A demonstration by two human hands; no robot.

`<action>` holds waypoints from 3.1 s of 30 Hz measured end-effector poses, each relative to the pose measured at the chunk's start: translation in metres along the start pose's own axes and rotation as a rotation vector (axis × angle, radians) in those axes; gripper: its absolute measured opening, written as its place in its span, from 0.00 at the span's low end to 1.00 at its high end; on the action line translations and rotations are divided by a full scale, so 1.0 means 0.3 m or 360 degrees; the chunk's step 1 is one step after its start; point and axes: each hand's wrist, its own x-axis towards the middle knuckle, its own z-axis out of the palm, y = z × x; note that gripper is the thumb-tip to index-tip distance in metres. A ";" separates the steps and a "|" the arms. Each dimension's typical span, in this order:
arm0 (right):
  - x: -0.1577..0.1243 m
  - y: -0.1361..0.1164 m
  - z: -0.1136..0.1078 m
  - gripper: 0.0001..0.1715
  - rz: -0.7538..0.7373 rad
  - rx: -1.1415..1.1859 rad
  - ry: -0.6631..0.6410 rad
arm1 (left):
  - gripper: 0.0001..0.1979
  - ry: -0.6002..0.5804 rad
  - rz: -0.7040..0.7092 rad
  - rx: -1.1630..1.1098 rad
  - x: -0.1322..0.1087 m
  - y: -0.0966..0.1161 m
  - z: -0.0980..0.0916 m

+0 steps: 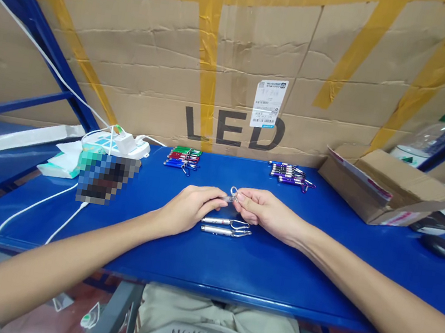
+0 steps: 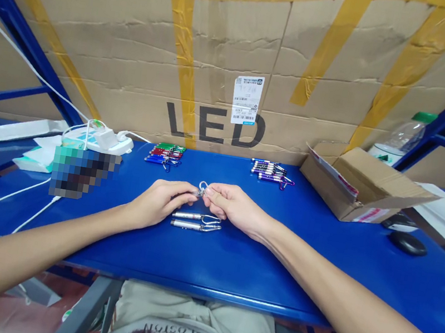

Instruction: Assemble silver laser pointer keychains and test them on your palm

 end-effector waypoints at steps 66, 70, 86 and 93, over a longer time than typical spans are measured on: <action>-0.036 -0.010 -0.048 0.16 -0.0305 -0.1404 0.0194 | 0.42 0.0003 -0.0736 -0.1922 0.064 -0.130 -0.106; -0.040 -0.027 -0.058 0.18 -0.0307 -0.1447 0.0247 | 0.43 0.0017 -0.0767 -0.1893 0.064 -0.125 -0.100; -0.052 -0.052 -0.048 0.22 -0.0437 -0.1628 0.0055 | 0.39 0.0071 -0.0869 -0.1913 0.062 -0.127 -0.102; -0.056 -0.066 -0.044 0.22 -0.0441 -0.1604 -0.0033 | 0.40 0.0075 -0.0887 -0.1919 0.066 -0.129 -0.103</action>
